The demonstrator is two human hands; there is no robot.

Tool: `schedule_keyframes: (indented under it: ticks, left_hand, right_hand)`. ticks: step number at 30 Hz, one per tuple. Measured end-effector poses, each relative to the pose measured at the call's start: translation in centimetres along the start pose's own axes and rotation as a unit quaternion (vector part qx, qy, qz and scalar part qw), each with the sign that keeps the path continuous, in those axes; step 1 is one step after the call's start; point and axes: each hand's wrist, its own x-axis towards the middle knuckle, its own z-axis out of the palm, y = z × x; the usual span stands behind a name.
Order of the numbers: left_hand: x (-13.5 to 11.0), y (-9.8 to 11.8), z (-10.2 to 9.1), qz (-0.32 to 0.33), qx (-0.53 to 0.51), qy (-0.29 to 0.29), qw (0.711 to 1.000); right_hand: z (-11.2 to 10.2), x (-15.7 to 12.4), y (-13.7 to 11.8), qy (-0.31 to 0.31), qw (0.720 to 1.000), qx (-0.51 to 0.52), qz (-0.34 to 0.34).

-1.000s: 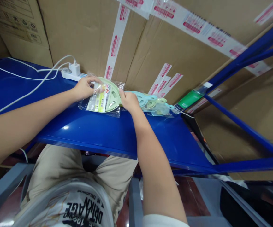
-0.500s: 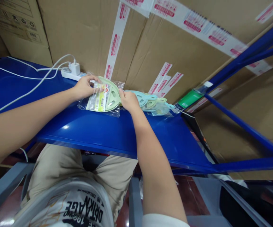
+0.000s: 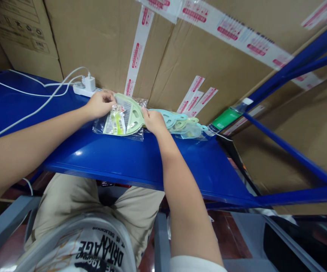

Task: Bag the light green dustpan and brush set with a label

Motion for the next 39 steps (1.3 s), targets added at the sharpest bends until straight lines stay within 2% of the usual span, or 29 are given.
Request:
schedule_keyframes:
  ticks: [4, 10, 13, 22, 25, 31, 39]
  left_hand:
    - [0.1, 0.1, -0.4, 0.01, 0.012, -0.042, 0.999]
    - [0.0, 0.3, -0.7, 0.025, -0.009, -0.073, 0.997]
    - [0.0, 0.4, -0.5, 0.028, -0.006, -0.064, 0.998]
    - [-0.4, 0.9, 0.5, 0.022, 0.024, 0.014, 0.999]
    - [-0.7, 1.0, 0.3, 0.001, 0.005, 0.011, 1.0]
    - [-0.9, 1.4, -0.2, -0.064, -0.008, -0.048, 0.997]
    - [-0.9, 1.3, 0.1, -0.042, -0.028, -0.032, 0.998]
  right_hand:
    - [0.1, 0.1, 0.2, 0.0, 1.0, 0.003, -0.001]
    - [0.2, 0.3, 0.6, -0.003, 1.0, 0.011, -0.004]
    - [0.2, 0.3, 0.4, -0.01, 1.0, 0.015, -0.004]
    - [0.2, 0.1, -0.3, -0.009, 1.0, 0.014, 0.008]
    - [0.0, 0.1, -0.4, -0.009, 1.0, 0.014, 0.022]
    - [-0.2, 0.2, 0.0, -0.023, 0.999, 0.029, 0.031]
    - [0.2, 0.5, 0.5, -0.016, 0.999, 0.032, 0.023]
